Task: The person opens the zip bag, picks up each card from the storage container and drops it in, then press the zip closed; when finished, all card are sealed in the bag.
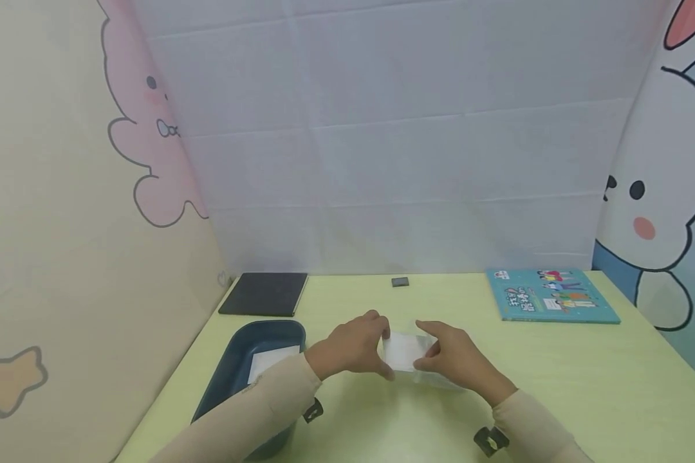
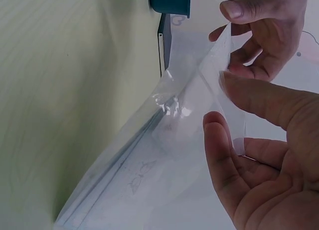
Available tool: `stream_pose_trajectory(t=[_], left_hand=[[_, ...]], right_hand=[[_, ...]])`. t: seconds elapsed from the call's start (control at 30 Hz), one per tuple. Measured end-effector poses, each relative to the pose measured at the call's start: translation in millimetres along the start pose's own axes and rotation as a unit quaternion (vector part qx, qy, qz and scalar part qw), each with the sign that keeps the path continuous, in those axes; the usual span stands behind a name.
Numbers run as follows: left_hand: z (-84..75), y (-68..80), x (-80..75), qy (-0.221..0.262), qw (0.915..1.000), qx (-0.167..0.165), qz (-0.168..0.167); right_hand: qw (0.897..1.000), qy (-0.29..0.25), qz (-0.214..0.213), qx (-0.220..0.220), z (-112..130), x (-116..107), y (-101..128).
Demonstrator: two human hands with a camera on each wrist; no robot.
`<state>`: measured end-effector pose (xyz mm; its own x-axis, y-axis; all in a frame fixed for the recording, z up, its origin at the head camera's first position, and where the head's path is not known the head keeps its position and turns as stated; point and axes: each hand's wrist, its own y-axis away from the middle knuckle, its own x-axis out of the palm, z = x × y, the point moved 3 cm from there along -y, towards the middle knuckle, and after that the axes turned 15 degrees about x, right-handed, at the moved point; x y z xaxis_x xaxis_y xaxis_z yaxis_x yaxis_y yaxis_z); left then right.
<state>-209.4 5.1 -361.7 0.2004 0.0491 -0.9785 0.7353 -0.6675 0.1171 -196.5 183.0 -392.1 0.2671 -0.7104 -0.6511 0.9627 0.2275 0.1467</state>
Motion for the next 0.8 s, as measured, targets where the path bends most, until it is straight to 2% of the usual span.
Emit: stream_pose_trajectory(t=[0.2,0.47,0.67,0.8], left_hand=[[6.7,4.2,-1.1,0.015,0.9999,0.004,-0.001],[1.7,-1.9,6.9,0.018,0.9998,0.005,0.012],[-4.8,-3.9,14.2,0.012,0.9993,0.029,0.022],[-3.0,-3.6,14.7,0.008,0.999,0.041,0.019]], right_hand=[[1.0,0.001,-0.008,-0.001,-0.9,-2.9,-0.1],[1.0,-0.002,0.004,-0.023,5.3,4.2,0.4],[1.0,-0.007,0.008,-0.025,7.7,5.8,2.3],[1.0,-0.003,0.006,-0.018,6.5,3.7,2.4]])
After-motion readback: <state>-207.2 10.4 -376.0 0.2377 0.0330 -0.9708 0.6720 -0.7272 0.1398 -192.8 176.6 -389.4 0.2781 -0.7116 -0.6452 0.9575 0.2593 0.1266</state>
